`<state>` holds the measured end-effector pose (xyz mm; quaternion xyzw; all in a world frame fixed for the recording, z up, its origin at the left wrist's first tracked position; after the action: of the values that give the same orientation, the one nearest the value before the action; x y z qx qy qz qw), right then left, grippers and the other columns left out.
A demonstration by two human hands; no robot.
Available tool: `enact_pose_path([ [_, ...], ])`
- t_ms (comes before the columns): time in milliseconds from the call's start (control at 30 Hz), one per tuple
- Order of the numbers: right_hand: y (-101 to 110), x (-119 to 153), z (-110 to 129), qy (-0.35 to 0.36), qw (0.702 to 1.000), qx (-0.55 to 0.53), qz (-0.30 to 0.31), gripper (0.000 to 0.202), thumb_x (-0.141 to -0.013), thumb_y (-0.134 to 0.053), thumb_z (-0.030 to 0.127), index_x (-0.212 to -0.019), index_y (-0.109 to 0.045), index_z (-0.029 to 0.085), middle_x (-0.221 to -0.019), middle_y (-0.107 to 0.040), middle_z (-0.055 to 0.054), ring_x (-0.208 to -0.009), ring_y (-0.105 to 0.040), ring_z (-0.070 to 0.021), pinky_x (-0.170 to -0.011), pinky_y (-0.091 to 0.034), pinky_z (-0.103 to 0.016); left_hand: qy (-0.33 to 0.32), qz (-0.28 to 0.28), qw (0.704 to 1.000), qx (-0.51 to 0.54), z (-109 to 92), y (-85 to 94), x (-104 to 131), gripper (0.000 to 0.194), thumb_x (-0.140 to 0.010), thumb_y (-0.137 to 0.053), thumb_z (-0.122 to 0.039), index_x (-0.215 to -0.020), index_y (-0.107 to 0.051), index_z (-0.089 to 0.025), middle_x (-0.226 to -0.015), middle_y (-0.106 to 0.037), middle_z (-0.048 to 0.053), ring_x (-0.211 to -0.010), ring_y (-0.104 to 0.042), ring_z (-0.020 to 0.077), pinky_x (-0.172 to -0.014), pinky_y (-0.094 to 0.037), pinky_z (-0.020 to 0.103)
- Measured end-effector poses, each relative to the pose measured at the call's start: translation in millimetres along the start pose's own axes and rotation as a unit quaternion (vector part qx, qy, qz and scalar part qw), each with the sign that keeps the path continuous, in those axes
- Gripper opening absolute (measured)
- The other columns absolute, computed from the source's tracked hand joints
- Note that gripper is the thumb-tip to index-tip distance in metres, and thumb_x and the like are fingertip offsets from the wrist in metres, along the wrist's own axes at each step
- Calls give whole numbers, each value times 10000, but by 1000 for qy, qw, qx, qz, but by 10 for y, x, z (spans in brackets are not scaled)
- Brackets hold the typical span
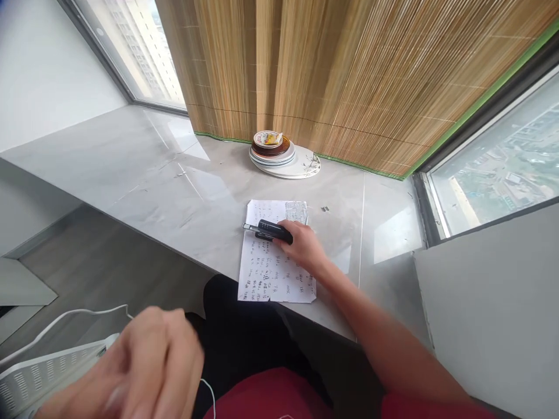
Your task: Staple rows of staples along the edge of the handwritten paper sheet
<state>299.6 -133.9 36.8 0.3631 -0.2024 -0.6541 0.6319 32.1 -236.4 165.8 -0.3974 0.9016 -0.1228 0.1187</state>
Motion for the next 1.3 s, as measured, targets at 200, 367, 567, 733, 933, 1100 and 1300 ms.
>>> enact_pose_path([
  [200,414,26,86,-18,997,-51,-50,229,-820,-761,256,-1049,-760,253,-945,-805,-29,-839,-738,-238,-768,-577,-373,-39,-277,886,-371,498,528,-565,246,-1062,-608,-311,-1239,-756,-224,-1255,-761,93,-1194,-719,294,-1076,-613,518],
  [367,908,267,-12,-39,996,32,-68,238,-818,-756,301,-1051,-779,257,-985,-813,-43,-874,-753,-254,-795,-592,-388,-64,-151,814,-558,862,556,-883,317,-1094,-527,-229,-1378,-662,-187,-1449,-652,127,-1381,-595,307,-1137,-566,544],
  [567,1158,658,-310,-97,986,59,-124,286,-824,-798,382,-1075,-792,245,-968,-813,-65,-848,-764,-275,-789,-629,-431,-80,-67,855,-508,963,246,-1102,317,-1095,-582,-245,-1394,-675,-195,-1450,-684,109,-1378,-627,296,-1153,-567,541],
  [733,1010,697,-212,-25,996,-89,-15,273,-865,-829,436,-1057,-790,245,-1016,-800,-70,-882,-755,-256,-770,-640,-404,-101,-33,936,-334,1024,119,-1137,267,-1043,-686,-250,-1290,-781,-222,-1299,-778,66,-1242,-735,295,-1085,-638,495],
  [933,914,689,-139,46,980,-189,49,230,-899,-838,419,-1044,-795,246,-953,-777,-54,-832,-725,-215,-733,-596,-367,-87,88,961,-246,948,162,-969,303,-1020,-687,-154,-1286,-795,-250,-1289,-782,47,-1243,-736,280,-1081,-646,446],
  [1100,847,720,-61,116,970,-205,60,176,-950,-790,297,-1126,-791,283,-961,-791,-40,-884,-729,-215,-813,-596,-390,-115,40,940,-320,874,111,-1006,387,-917,-836,-146,-1276,-762,-270,-1213,-781,64,-1146,-745,266,-1013,-639,418],
  [1300,790,772,-30,152,962,-220,61,168,-972,-762,298,-1138,-783,304,-972,-811,-35,-885,-736,-221,-889,-600,-439,-141,63,916,-369,892,-19,-1141,395,-878,-848,-95,-1209,-711,-262,-1211,-718,71,-1144,-697,268,-1001,-590,414],
])
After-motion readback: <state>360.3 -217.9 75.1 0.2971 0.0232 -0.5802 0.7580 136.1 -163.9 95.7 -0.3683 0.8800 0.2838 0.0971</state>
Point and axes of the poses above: each hand's wrist, its own x-axis away from the middle knuckle, its own y-axis out of the back of the hand, z = x × y, the point moved 3 cm from there along -x, towards the middle knuckle
